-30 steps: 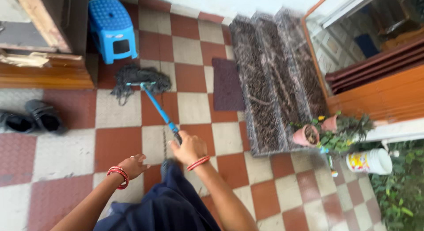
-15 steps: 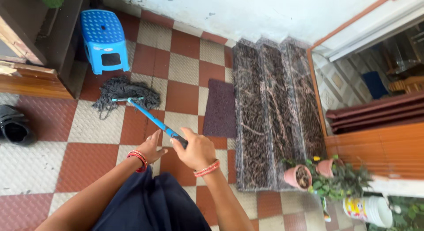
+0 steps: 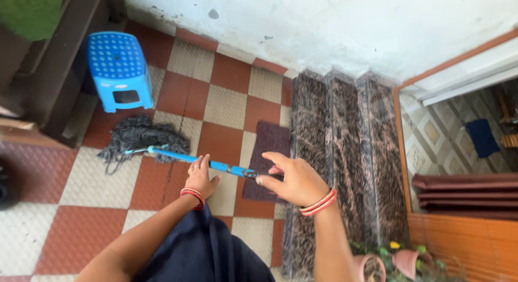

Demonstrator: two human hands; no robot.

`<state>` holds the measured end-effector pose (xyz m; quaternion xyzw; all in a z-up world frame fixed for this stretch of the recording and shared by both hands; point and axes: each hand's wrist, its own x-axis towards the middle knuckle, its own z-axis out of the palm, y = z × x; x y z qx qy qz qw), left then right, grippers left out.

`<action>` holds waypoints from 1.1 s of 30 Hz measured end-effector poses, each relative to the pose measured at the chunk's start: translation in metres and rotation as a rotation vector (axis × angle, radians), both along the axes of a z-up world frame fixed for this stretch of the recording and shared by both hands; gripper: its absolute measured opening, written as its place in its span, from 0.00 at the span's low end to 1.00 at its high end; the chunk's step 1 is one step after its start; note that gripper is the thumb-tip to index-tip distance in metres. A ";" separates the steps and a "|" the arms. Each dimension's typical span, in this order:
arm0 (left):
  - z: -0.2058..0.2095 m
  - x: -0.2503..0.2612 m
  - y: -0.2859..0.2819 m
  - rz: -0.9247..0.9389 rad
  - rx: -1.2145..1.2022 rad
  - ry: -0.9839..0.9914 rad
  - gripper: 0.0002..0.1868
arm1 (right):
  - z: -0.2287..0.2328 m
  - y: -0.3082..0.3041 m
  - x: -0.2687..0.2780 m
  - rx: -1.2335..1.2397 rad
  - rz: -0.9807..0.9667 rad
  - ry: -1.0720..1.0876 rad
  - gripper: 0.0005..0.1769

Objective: The person mops a tiled floor in an entryway and porch area, moving a wet mop across the tiles to clean them and cleaning around several items like a blue stool and flower pots.

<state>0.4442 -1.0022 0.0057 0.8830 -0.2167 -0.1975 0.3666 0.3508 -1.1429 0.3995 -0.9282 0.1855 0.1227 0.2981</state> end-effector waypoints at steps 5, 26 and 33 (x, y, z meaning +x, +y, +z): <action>-0.001 0.045 -0.083 0.167 -0.211 -0.026 0.26 | 0.014 -0.079 0.054 -0.244 0.321 -0.046 0.27; 0.224 0.101 -0.409 0.367 -0.792 -0.384 0.20 | 0.123 -0.414 -0.016 -0.468 0.302 -0.369 0.17; 0.118 0.131 -0.485 0.007 -0.106 -0.257 0.36 | -0.029 -0.519 0.027 -0.207 0.247 -0.334 0.17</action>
